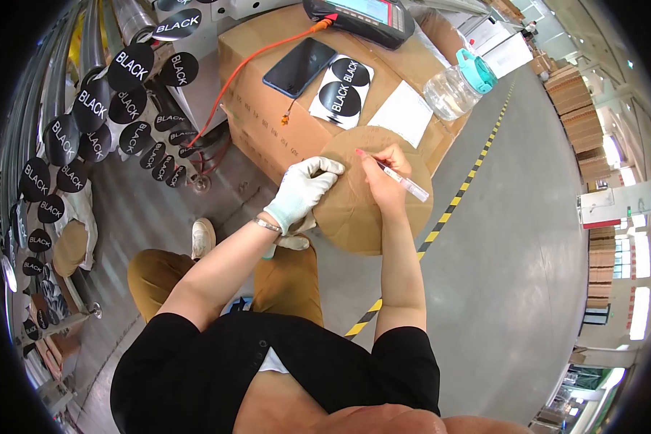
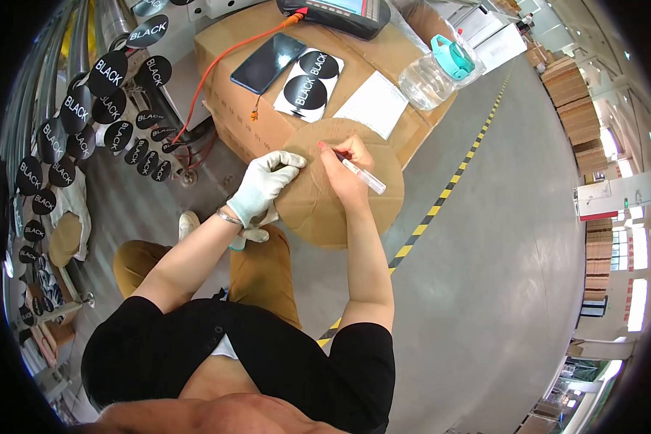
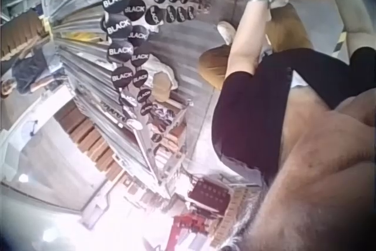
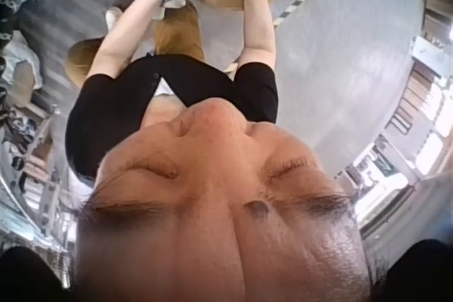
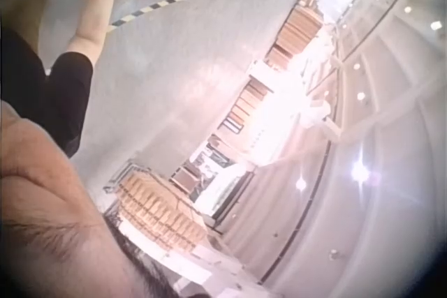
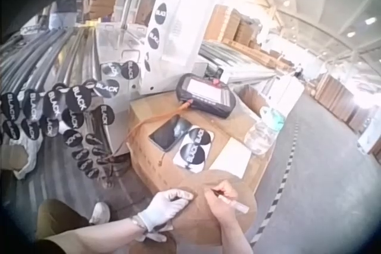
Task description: Writing information on a circular cardboard piece using a marker in a warehouse setting.
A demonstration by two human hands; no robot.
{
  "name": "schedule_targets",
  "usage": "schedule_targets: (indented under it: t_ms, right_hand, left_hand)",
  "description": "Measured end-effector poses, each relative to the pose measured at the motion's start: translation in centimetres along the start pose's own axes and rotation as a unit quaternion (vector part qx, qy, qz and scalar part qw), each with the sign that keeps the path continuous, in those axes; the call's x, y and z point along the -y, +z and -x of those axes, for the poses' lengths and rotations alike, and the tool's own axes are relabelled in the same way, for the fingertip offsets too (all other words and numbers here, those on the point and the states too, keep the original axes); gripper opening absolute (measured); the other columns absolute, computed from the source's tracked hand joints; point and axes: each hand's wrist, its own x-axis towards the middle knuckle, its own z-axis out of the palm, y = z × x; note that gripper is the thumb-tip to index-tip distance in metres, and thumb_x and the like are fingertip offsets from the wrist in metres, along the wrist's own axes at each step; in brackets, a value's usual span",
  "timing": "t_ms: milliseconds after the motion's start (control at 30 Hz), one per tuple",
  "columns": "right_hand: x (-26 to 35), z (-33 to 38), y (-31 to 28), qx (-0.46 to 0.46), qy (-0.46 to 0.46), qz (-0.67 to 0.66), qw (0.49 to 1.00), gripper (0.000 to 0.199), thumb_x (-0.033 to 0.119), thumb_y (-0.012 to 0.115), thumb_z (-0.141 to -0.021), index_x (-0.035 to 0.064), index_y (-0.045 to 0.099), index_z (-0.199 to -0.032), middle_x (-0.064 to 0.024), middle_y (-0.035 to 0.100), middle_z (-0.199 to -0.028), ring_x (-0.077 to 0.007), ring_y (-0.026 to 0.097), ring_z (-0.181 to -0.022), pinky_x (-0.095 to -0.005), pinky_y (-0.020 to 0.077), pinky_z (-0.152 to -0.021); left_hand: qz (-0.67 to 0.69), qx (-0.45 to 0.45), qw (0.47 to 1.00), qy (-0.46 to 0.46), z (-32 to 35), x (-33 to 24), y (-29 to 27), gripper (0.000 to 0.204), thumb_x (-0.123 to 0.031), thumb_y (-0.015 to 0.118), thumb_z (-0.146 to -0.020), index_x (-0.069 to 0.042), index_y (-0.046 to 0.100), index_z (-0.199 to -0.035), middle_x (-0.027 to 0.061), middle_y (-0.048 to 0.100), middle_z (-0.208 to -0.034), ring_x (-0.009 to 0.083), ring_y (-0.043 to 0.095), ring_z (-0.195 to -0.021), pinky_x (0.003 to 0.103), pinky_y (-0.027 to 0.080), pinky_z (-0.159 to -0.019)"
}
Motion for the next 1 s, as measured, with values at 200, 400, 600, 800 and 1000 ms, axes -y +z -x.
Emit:
schedule_targets:
  t_ms: [200,400,600,800,1000]
  right_hand:
    - [-0.3,0.0,-0.2,-0.004,-0.006,0.025,1.000,0.025,-0.002,0.066,-0.076,0.0050,0.044,-0.067,0.0018,0.051,-0.061,-0.0013,0.042,-0.056,-0.0195,0.0345,-0.048]
    - [-0.2,-0.4,-0.2,-0.004,-0.015,0.017,1.000,0.024,-0.002,0.065,-0.076,0.0050,0.044,-0.067,0.0022,0.050,-0.061,-0.0011,0.041,-0.055,-0.0195,0.0339,-0.048]
    - [-0.2,-0.1,0.4,0.001,-0.072,0.073,0.995,0.027,0.001,0.069,-0.077,0.0058,0.045,-0.064,0.0038,0.044,-0.061,-0.0023,0.036,-0.055,-0.0212,0.0304,-0.047]
    - [0.6,0.5,-0.3,-0.007,-0.042,0.047,0.998,0.029,-0.001,0.066,-0.078,0.0074,0.042,-0.066,0.0033,0.045,-0.055,-0.0010,0.038,-0.048,-0.0194,0.0282,-0.042]
    - [0.6,0.0,0.3,0.002,-0.032,0.007,0.999,0.029,-0.003,0.065,-0.079,0.0083,0.039,-0.069,0.0035,0.045,-0.054,-0.0007,0.038,-0.045,-0.0184,0.0273,-0.041]
  left_hand:
    - [-0.009,0.006,1.000,0.005,-0.1,0.1,0.0,0.010,-0.001,0.054,-0.086,0.001,0.062,-0.093,0.0024,0.061,-0.093,0.0086,0.055,-0.086,0.022,0.045,-0.080]
    - [-0.016,0.009,1.000,0.015,-0.5,0.1,-0.1,0.010,-0.001,0.055,-0.086,0.001,0.062,-0.093,0.0026,0.062,-0.093,0.0087,0.055,-0.086,0.022,0.045,-0.080]
    - [-0.145,0.027,0.980,0.130,-0.3,0.4,-1.7,0.008,-0.003,0.057,-0.087,0.000,0.061,-0.092,0.0041,0.063,-0.098,0.0091,0.056,-0.092,0.024,0.045,-0.085]
    - [-0.060,0.036,0.997,0.025,-0.3,1.1,-0.5,0.011,-0.006,0.058,-0.087,-0.001,0.063,-0.095,0.0020,0.063,-0.095,0.0086,0.056,-0.089,0.024,0.046,-0.082]
    - [-0.116,0.018,0.992,0.040,-0.4,0.4,-1.1,0.013,-0.008,0.059,-0.087,-0.001,0.064,-0.096,0.0021,0.064,-0.095,0.0076,0.056,-0.088,0.023,0.045,-0.081]
